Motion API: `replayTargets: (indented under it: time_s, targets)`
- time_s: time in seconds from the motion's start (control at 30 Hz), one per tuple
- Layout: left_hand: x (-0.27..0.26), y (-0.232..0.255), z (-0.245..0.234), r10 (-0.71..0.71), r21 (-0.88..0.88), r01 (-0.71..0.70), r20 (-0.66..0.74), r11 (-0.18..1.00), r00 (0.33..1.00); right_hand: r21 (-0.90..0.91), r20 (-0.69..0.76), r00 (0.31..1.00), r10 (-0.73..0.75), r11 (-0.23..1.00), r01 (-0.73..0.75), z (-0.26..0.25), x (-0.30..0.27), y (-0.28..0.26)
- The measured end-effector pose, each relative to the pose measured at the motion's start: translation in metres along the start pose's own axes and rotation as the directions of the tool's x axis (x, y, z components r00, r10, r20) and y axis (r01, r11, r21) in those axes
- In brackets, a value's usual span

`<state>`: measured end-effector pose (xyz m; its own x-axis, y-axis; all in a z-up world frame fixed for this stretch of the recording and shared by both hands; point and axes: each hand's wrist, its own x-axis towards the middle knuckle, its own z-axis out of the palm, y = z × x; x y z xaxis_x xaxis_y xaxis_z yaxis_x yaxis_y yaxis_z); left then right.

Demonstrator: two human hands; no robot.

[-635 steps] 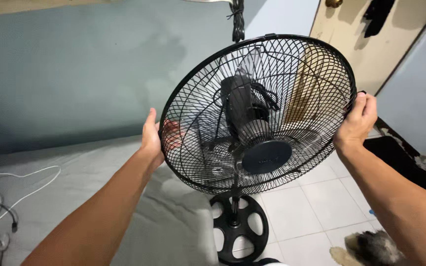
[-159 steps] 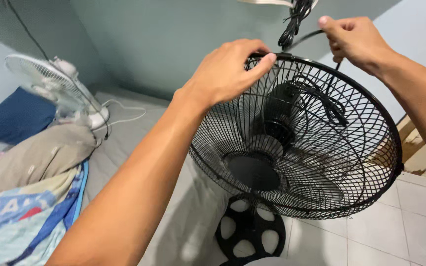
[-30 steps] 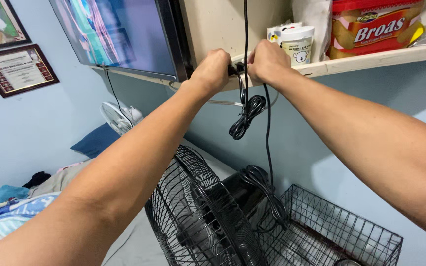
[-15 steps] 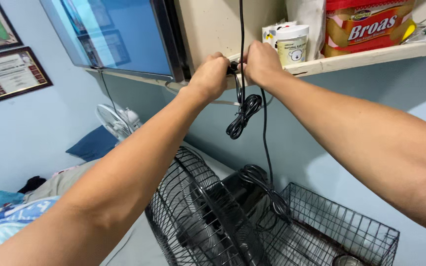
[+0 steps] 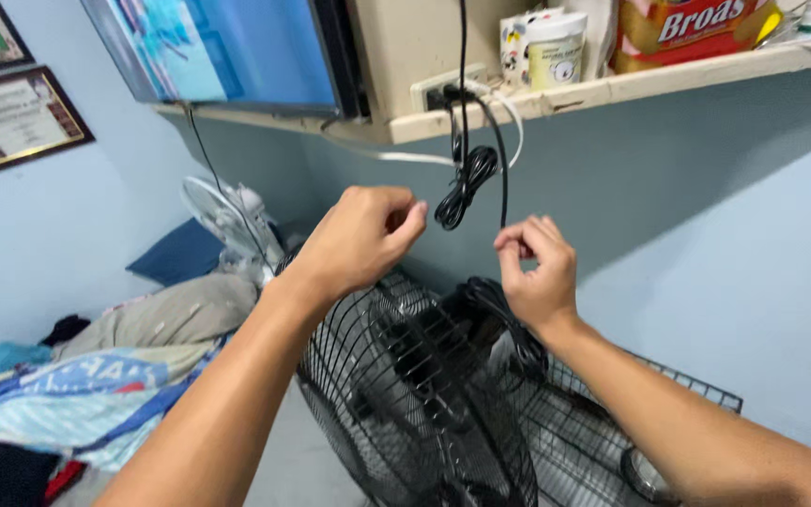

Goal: The person assembles a standing fan by attaching the front grille, securing the central hub, and plugging the power cord into a wall outlet. The person then adjusts the fan head and confirms the assembly is complete.

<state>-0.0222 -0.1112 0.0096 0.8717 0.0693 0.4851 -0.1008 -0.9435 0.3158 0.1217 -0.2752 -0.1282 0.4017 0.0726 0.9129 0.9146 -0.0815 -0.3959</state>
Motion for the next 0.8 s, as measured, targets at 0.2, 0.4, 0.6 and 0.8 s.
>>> replayTargets:
  time_s: [0.2, 0.4, 0.6, 0.8]
  targets:
    - [-0.031, -0.018, -0.006, 0.199, -0.024, -0.201, -0.066, 0.979, 0.978, -0.099, 0.264, 0.772, 0.578, 0.813, -0.574, 0.015, -0.042, 0.025]
    - [-0.04, -0.027, -0.008, 0.028, -0.016, -0.027, 0.006, 0.999, 1.0, -0.281, 0.368, 0.781, 0.505, 0.861, -0.425, 0.024, -0.051, 0.044]
    - [-0.049, -0.047, -0.001, 0.3, -0.014, -0.306, -0.164, 0.952, 0.94, -0.588, 0.541, 0.569, 0.619, 0.762, -0.27, 0.028, -0.039, 0.036]
    - [-0.053, -0.059, 0.006, 0.358, 0.0, -0.368, -0.224, 0.93, 0.906, -0.513, 0.49, 0.575, 0.655, 0.75, -0.417, 0.043, -0.028, 0.043]
